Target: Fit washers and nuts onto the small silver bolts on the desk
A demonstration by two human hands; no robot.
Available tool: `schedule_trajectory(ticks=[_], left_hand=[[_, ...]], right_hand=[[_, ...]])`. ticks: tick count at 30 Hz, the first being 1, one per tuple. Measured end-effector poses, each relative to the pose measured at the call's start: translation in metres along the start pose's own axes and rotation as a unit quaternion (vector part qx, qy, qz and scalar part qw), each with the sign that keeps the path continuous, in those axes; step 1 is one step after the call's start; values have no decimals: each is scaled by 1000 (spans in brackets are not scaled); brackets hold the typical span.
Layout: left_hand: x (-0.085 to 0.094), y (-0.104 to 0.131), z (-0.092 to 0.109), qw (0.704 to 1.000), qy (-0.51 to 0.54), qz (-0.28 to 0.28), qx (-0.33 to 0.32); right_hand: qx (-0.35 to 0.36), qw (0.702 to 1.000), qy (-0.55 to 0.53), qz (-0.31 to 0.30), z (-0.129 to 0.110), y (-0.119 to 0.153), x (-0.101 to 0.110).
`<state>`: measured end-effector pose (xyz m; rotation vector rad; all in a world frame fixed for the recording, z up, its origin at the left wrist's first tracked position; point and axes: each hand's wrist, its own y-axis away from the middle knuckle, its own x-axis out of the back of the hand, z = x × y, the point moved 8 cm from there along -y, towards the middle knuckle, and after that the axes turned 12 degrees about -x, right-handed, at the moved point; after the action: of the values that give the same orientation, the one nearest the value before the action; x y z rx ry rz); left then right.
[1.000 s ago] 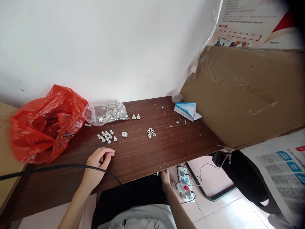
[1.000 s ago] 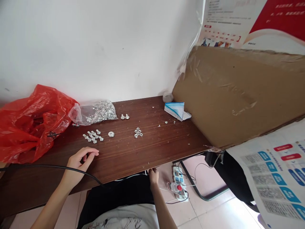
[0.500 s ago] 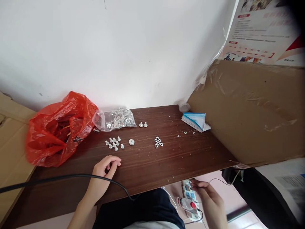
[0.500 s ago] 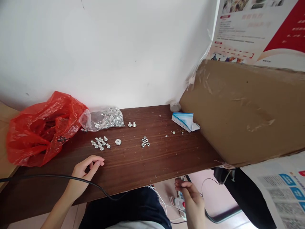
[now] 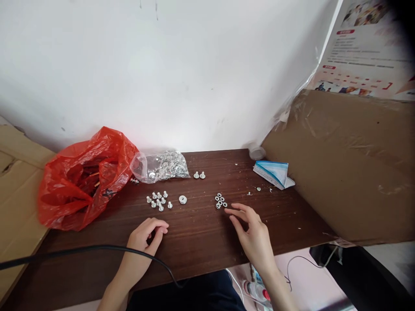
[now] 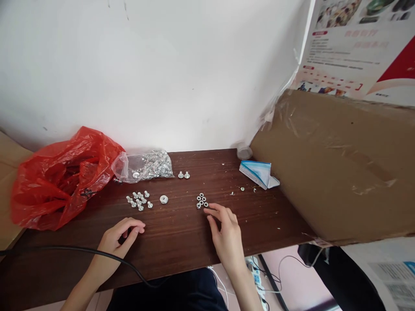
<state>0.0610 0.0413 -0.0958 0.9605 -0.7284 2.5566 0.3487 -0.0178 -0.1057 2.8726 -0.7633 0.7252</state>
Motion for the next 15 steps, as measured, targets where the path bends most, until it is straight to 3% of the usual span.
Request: schedule_trajectory(ticks=[3,8,15], left_hand=[[-1,1,-1,1000,8,2,1],[-3,2,-3,1000,12,1,2],[-2,2,-2,1000,10,7,-4]], right_hand=[[30,999,33,-26,-8,-9,-12],[46,997,61,-25,-2,-15,-21],[83,991,96,30,-13,-25,-6]])
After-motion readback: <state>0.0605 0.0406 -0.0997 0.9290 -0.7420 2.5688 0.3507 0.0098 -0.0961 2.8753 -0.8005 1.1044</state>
